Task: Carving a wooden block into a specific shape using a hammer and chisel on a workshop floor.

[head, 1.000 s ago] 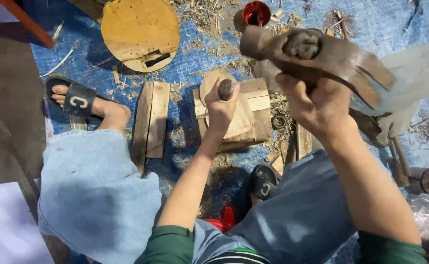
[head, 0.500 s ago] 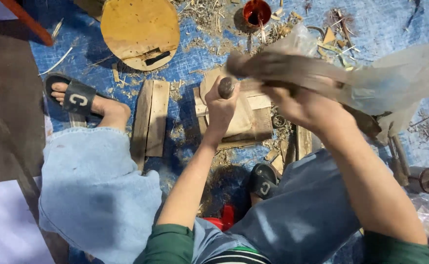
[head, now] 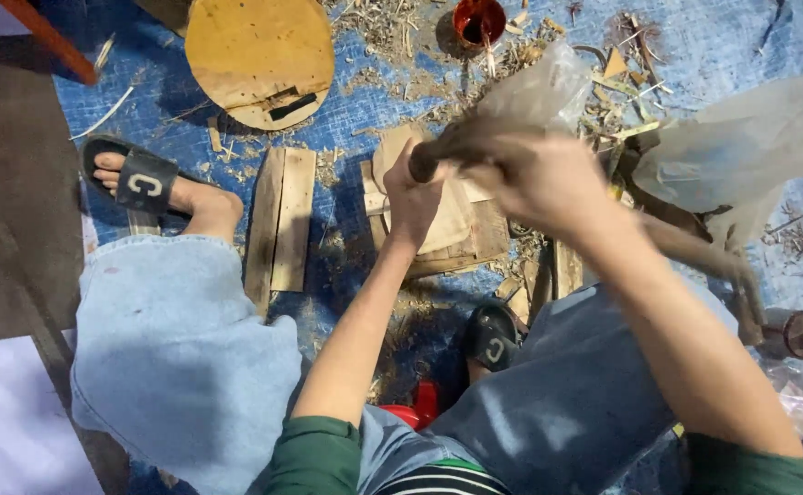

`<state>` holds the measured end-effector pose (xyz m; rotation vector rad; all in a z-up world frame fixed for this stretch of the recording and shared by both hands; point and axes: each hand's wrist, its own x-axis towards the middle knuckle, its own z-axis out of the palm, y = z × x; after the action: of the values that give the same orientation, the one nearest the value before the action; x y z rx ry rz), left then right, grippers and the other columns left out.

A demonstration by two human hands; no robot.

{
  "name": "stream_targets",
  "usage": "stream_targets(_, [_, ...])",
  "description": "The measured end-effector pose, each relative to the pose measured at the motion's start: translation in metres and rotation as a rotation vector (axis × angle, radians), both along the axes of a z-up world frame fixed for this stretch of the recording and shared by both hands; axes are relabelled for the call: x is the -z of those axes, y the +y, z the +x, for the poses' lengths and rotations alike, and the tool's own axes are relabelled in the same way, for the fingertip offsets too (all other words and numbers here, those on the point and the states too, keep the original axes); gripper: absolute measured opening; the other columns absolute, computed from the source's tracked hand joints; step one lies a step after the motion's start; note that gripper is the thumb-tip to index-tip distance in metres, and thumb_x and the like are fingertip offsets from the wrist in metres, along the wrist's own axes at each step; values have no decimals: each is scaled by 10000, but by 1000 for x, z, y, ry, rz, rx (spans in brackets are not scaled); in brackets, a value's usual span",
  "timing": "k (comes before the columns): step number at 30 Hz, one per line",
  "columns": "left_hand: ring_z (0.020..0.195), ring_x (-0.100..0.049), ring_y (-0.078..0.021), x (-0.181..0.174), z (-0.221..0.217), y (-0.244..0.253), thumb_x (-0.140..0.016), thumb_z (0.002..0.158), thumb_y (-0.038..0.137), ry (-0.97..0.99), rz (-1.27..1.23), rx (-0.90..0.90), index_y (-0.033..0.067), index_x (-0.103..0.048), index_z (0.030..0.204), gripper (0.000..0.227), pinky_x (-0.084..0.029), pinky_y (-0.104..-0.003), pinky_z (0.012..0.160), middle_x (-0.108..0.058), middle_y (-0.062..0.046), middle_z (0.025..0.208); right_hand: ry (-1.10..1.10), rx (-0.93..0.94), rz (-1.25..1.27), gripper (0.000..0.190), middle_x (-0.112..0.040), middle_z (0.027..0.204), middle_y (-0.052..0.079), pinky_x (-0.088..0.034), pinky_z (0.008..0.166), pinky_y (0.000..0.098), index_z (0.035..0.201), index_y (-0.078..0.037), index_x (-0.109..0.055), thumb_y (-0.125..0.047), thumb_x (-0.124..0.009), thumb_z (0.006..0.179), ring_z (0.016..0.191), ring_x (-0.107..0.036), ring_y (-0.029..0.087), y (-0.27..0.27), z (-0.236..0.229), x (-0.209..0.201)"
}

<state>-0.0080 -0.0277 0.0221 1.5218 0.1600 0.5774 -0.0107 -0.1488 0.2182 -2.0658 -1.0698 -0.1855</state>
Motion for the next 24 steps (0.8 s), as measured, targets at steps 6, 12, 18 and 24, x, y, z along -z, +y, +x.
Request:
stream_targets(6, [674,-618,-283,25,6,-4,-754,788,82,173,135,0,108,-590,901,201,-463,-440,703,-581,-142,677,-45,408,-715,397,-692,601,77,-538,470,290,929,-90,-770,-444,-640,1056,472,-668,205,-24,8,66])
stream_targets(12, [716,-644,-286,22,13,6,-677,767,135,282,171,14,164,-574,885,160,-403,-444,678,-632,-133,715,-50,414,-723,429,-711,671,70,-478,433,294,984,-162,-787,-499,-538,1077,436,-626,188,-19,3,60])
stream_targets(18, [759,-667,-351,25,-2,10,-735,798,133,222,105,81,58,-631,940,190,-492,-510,738,-673,-237,776,23,499,-759,612,-617,544,64,-468,429,272,868,-79,-721,-600,-496,1098,427,-592,183,-12,8,55])
stream_targets(24, [774,-726,-245,56,-6,15,-820,814,127,267,143,90,121,-685,952,194,-562,-410,737,-715,-135,768,123,577,-787,632,-572,527,41,-457,453,295,785,-114,-657,-654,-516,1081,447,-573,184,-32,14,71])
